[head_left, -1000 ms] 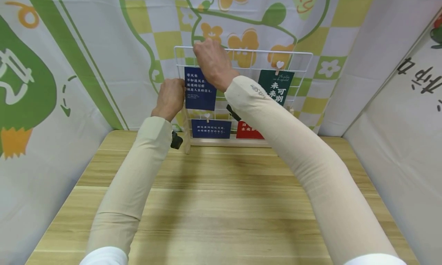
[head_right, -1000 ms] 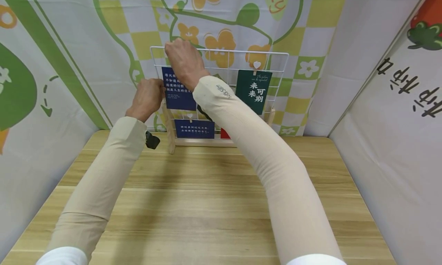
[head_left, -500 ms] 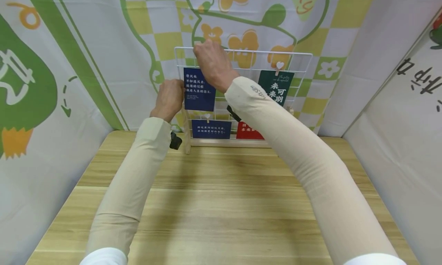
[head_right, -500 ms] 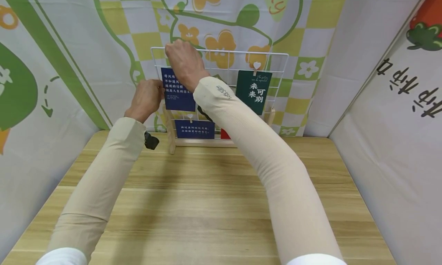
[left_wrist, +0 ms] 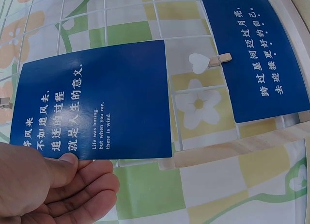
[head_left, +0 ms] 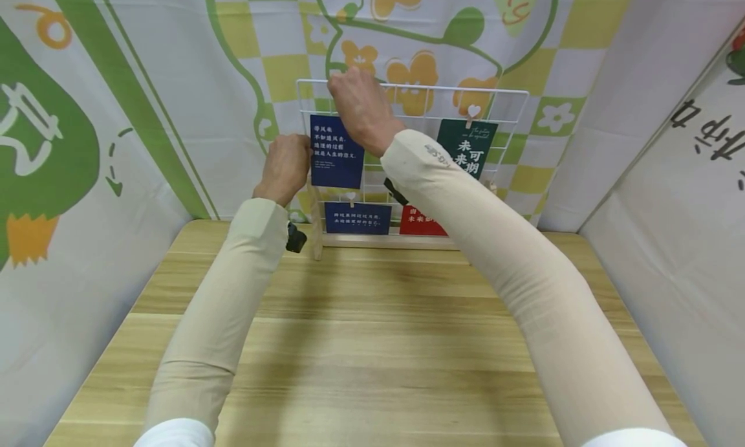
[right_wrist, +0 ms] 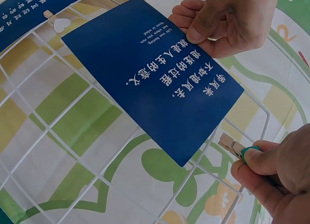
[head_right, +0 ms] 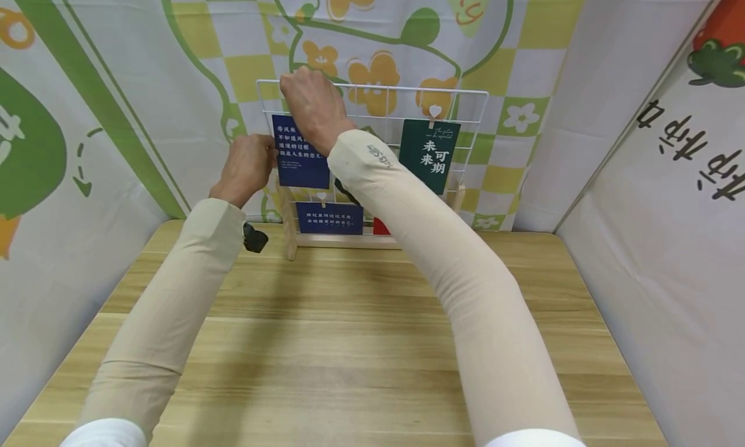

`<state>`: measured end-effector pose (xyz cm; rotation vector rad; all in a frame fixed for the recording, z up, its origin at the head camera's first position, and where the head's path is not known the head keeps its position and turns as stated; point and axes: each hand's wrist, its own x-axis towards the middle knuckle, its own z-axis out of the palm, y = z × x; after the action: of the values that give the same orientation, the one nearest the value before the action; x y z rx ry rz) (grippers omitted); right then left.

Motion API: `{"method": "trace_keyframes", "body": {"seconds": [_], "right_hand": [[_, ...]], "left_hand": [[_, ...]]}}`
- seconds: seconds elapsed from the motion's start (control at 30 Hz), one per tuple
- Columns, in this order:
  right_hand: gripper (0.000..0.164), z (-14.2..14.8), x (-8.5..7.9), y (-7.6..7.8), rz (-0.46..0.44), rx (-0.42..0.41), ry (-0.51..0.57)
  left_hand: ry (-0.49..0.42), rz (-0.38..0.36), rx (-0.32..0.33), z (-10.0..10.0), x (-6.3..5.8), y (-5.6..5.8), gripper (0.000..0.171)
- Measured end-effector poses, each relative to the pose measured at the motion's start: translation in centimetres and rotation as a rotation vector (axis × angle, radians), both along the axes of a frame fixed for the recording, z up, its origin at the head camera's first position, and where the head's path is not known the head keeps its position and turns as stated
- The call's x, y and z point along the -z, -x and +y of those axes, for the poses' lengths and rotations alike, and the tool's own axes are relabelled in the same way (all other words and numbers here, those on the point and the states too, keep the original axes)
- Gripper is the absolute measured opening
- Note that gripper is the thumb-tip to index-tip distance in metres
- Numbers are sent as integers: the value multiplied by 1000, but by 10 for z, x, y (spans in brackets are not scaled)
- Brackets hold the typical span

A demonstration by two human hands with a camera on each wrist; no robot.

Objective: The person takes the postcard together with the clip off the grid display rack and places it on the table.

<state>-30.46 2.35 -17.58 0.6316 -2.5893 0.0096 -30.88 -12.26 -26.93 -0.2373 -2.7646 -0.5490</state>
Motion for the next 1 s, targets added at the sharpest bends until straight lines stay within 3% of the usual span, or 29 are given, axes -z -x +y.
{"method": "trace_keyframes", "body": {"seconds": [1.0], "right_hand": [[38, 4, 3, -1, -1, -20, 23]], "left_hand": [[21, 1, 12, -4, 1, -1, 22]]}}
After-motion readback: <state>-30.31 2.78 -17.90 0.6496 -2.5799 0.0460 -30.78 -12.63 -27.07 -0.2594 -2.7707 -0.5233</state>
